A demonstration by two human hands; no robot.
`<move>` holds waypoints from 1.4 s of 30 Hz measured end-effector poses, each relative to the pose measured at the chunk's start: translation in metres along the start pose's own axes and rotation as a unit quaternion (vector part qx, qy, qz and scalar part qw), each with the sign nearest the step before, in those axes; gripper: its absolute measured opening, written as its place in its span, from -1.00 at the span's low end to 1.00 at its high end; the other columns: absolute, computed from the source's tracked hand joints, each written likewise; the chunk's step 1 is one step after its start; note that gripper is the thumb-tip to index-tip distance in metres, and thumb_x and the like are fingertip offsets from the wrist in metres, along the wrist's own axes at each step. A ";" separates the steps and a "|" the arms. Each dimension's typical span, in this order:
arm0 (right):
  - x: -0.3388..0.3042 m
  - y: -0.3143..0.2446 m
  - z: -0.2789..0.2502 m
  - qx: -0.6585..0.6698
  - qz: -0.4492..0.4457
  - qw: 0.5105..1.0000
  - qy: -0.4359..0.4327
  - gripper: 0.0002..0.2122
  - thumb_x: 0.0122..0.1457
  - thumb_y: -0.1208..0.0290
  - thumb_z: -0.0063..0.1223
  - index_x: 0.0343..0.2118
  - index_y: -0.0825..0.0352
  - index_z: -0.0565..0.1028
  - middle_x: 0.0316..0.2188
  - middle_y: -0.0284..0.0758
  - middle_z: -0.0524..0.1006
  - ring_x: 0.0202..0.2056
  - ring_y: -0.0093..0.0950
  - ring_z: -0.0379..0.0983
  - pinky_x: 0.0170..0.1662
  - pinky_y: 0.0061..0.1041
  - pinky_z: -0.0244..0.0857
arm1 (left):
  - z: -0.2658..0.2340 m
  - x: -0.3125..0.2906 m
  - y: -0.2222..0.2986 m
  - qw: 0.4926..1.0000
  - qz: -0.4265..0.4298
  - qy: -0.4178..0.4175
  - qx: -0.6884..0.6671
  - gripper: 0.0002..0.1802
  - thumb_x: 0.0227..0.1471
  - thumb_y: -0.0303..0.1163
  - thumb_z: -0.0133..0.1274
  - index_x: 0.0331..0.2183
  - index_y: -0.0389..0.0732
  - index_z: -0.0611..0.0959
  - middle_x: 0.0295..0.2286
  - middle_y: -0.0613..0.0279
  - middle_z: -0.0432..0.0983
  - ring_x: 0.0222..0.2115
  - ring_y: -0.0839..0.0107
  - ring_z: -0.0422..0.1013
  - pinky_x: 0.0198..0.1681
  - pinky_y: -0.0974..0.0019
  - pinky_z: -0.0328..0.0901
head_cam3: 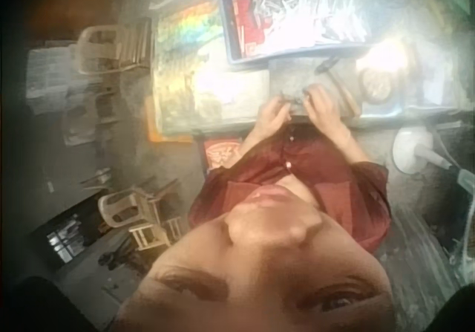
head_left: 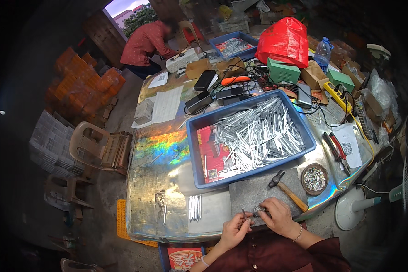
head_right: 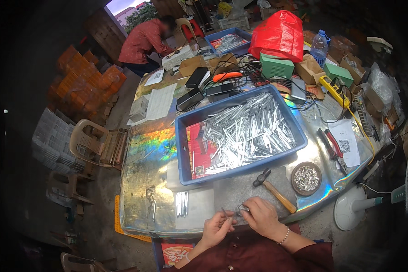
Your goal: The person assembles small metal hardware components by hand, using a small hammer and an anvil block to join the parts.
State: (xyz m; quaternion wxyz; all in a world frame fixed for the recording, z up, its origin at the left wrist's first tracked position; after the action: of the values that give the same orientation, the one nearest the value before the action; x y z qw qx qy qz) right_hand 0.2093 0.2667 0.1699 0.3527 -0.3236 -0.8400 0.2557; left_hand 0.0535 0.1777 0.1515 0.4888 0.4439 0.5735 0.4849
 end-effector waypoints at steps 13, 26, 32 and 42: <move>0.002 -0.001 0.003 -0.016 -0.012 1.000 0.008 -0.75 -0.05 0.41 0.18 -0.32 0.36 0.42 -0.39 -0.21 0.46 -0.38 -0.24 0.44 -0.34 -0.35 0.32 | 0.000 -0.001 -0.003 1.000 0.014 -0.001 -0.003 -0.76 0.14 -0.50 -0.07 -0.14 -0.38 0.45 -0.41 0.13 0.54 -0.44 0.56 0.46 -0.41 0.51 0.39; 0.000 -0.003 0.002 -0.014 -0.007 1.000 0.009 -0.79 -0.02 0.45 0.14 -0.32 0.38 0.42 -0.38 -0.20 0.45 -0.37 -0.23 0.44 -0.33 -0.34 0.31 | 0.003 -0.004 -0.007 0.999 0.032 0.005 0.007 -0.76 0.12 -0.52 -0.05 -0.14 -0.38 0.46 -0.40 0.12 0.55 -0.39 0.52 0.49 -0.40 0.48 0.42; 0.001 -0.002 0.003 -0.022 -0.006 1.000 0.007 -0.83 0.01 0.51 0.07 -0.31 0.37 0.43 -0.38 -0.22 0.46 -0.35 -0.25 0.44 -0.32 -0.34 0.32 | 0.001 -0.002 -0.005 0.999 0.033 0.008 0.013 -0.76 0.12 -0.52 -0.05 -0.15 -0.38 0.47 -0.42 0.13 0.55 -0.43 0.53 0.49 -0.42 0.50 0.41; 0.006 -0.001 0.005 -0.027 -0.016 0.999 0.015 -0.81 -0.02 0.52 0.09 -0.30 0.37 0.44 -0.37 -0.23 0.46 -0.33 -0.25 0.44 -0.31 -0.35 0.32 | 0.000 0.003 -0.003 0.999 0.038 0.009 0.006 -0.77 0.12 -0.50 -0.04 -0.16 -0.38 0.48 -0.42 0.13 0.55 -0.47 0.56 0.47 -0.43 0.51 0.39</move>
State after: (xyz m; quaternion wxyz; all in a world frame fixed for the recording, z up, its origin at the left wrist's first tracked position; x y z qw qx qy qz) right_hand 0.2024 0.2697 0.1701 0.3603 -0.3237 -0.8462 0.2223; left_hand 0.0532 0.1799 0.1480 0.4620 0.4641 0.5637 0.5033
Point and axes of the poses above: each hand's wrist, its own x-axis towards the middle knuckle, its own z-axis out of the palm, y = z × x, the point moved 2 cm from there along x, towards the middle knuckle
